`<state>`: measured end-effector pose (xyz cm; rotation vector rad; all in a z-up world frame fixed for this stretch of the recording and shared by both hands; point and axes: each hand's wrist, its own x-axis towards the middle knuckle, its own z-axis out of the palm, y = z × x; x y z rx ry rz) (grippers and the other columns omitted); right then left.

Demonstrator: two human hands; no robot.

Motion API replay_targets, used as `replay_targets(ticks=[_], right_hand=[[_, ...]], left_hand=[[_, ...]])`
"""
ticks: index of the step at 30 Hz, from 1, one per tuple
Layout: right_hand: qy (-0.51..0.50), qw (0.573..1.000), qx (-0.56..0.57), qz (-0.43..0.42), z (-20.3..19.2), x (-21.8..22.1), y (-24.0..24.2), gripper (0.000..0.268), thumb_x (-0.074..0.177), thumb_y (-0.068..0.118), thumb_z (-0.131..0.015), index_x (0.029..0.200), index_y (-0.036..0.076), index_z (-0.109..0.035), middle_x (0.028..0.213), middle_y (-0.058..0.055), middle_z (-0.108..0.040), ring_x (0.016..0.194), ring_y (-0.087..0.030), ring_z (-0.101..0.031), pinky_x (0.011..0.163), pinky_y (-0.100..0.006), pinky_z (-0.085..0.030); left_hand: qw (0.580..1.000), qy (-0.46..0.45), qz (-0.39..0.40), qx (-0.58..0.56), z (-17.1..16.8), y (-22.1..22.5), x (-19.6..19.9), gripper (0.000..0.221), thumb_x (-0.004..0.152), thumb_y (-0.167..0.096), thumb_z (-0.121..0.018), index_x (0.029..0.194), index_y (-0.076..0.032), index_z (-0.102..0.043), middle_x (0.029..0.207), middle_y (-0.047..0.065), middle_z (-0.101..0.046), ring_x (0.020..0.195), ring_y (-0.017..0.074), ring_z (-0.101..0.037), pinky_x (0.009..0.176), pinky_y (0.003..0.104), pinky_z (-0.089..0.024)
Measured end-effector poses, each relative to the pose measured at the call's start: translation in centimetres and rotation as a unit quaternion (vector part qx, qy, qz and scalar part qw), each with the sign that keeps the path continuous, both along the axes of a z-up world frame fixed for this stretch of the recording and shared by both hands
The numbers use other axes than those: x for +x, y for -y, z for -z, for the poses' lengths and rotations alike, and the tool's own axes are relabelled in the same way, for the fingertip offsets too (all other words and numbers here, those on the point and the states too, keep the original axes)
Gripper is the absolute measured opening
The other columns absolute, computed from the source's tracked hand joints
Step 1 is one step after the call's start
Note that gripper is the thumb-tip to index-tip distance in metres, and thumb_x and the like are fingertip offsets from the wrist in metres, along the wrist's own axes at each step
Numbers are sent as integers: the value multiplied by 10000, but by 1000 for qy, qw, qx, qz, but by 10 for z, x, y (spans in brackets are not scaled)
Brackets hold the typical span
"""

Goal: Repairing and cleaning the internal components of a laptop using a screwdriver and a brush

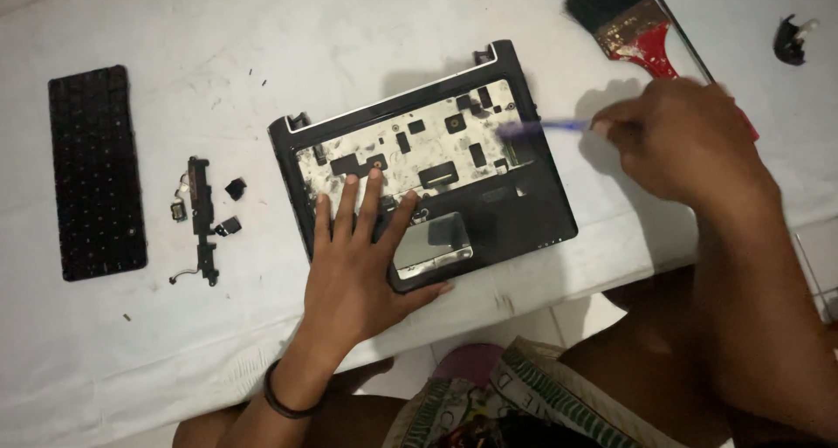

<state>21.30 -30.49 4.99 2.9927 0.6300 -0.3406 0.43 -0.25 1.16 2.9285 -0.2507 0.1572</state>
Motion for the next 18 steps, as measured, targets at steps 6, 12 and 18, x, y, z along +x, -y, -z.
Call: replay_targets(ticks=[6,12,18], right_hand=[[-99,994,39,39,-1,3,6,287,1002,316,-595,1189,265,-806,1151,-62,-782,1031,-345,-692,878,-483,-497],[-131,991,-31,25,-10,0,1,344,983,450,-537,1193,368,-796,1154,-37,-760,1101,-353,-674,955,-491,-458],[139,977,131,-94,9,-10,0,244,1100,339,-653,1230,214,-818,955,-102,-687,948,-398,-615,829,-523,-409]], left_hand=[[1000,7,-4,0,1,1,0,1055,800,-822,-704,1602,-202,-411,1688,203,-252,1562,443,-212,1243,654,-157],[1000,3,-7,-17,-2,0,-1,1056,783,-798,-739,1586,-184,-435,1687,201,-250,1555,451,-223,1238,671,-150],[992,-40,-4,-122,-11,-10,-3,1057,875,-727,-636,1653,-149,-213,1728,210,-132,1596,454,-144,1260,655,-61]])
